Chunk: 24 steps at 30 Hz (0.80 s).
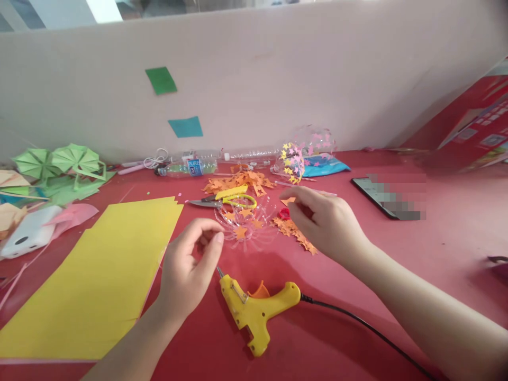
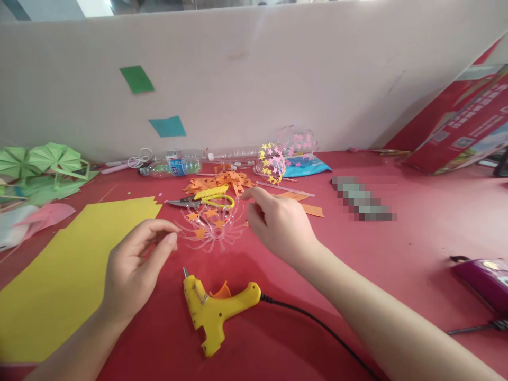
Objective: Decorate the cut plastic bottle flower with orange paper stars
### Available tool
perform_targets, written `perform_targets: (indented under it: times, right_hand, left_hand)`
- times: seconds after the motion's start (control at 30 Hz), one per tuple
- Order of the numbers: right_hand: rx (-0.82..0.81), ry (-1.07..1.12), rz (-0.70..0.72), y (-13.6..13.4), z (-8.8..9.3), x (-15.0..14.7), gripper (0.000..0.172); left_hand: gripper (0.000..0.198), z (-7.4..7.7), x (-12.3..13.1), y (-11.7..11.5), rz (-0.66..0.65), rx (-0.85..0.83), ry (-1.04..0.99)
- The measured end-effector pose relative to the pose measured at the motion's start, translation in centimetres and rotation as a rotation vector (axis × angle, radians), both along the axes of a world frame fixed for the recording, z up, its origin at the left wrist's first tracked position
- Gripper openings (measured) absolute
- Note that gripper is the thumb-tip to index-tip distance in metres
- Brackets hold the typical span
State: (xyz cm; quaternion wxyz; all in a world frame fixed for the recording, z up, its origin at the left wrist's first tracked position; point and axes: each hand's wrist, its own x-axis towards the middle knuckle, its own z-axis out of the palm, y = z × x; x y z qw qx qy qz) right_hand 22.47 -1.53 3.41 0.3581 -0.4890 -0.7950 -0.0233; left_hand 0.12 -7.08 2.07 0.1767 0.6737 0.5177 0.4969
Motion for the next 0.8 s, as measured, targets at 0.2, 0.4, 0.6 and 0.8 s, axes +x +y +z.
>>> perform_targets:
  times: [0.2, 0.4, 0.6, 0.8]
  right_hand:
    - [-0.324, 0.006, 0.057, 0.7, 0.0, 0.5, 0.027]
    - [-0.523, 0.176, 0.196, -0.1, -1.8, 0.5, 0.028]
    - [-0.542, 0.272, 0.311, -1.0, -2.6, 0.3, 0.027]
    - [-0.501, 0.273, 0.422, -1.9, -2.6, -0.1, 0.028]
  left_hand:
    - [0.018, -0.4, -0.9, 1.3, 0.091, -0.238, -0.271]
    - [0.028, -1.2, -0.9, 1.7, 0.039, -0.415, -0.259]
    - [0.027, -1.5, -0.7, 1.9, -0.015, -0.370, -0.357]
    - [0.023, -1.9, -0.9, 2.4, -0.050, -0.327, -0.462]
